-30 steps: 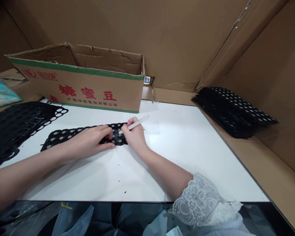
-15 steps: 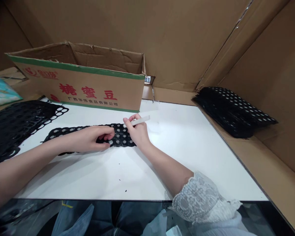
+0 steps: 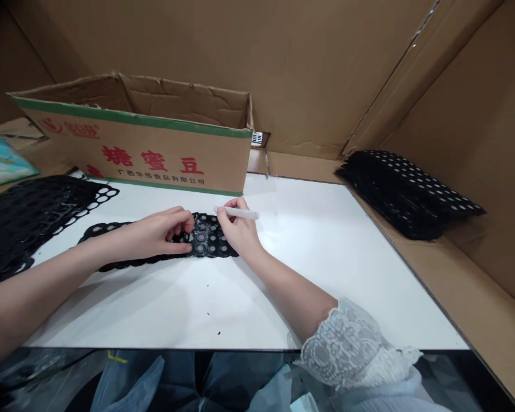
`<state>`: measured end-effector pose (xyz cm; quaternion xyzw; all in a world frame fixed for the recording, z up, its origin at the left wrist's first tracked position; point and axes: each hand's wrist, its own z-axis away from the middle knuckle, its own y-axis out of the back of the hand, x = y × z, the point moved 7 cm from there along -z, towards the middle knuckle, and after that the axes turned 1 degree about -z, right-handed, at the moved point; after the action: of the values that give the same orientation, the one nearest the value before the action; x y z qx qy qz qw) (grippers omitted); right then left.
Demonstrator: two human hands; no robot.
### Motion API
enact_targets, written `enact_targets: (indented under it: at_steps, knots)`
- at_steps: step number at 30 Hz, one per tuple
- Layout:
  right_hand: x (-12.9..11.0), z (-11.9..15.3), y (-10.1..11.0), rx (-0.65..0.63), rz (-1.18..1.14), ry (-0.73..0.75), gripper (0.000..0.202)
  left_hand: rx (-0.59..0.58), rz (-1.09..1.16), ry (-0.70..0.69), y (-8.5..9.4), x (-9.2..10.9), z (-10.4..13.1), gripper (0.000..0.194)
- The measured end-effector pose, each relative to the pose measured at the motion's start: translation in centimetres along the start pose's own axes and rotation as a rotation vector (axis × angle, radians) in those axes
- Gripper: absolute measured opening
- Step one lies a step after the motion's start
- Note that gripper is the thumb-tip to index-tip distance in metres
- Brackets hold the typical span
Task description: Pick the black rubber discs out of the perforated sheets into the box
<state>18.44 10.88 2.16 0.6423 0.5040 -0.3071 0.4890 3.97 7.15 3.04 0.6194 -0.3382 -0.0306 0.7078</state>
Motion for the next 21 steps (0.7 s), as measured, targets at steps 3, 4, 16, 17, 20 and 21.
enact_targets:
  at_steps: [3, 4, 16, 17, 20, 21]
  knots:
    - [0.1, 0.0, -0.1, -0.020, 0.054, 0.006, 0.019, 0.039, -0.012, -0.005, 0.5, -0.3, 0.0, 0.029]
    - [0.1, -0.1, -0.2, -0.033, 0.065, 0.006, 0.019, 0.044, -0.009, -0.012, 0.6, -0.3, 0.0, 0.030]
    - [-0.2, 0.1, -1.6, -0.200, 0.191, 0.098, 0.020, -0.011, 0.023, -0.008, 0.6, -0.5, -0.4, 0.035]
    - [-0.4, 0.1, -1.5, -0.181, 0.207, 0.109, 0.019, -0.007, 0.022, -0.008, 0.6, -0.5, -0.4, 0.034]
    - [-0.8, 0.1, -1.3, -0.152, 0.203, 0.133, 0.018, 0.039, 0.015, 0.004, 0.8, -0.5, -0.6, 0.031]
    - [-0.9, 0.1, -1.3, -0.149, 0.195, 0.143, 0.017, 0.064, 0.018, 0.013, 0.9, -0.6, -0.6, 0.030]
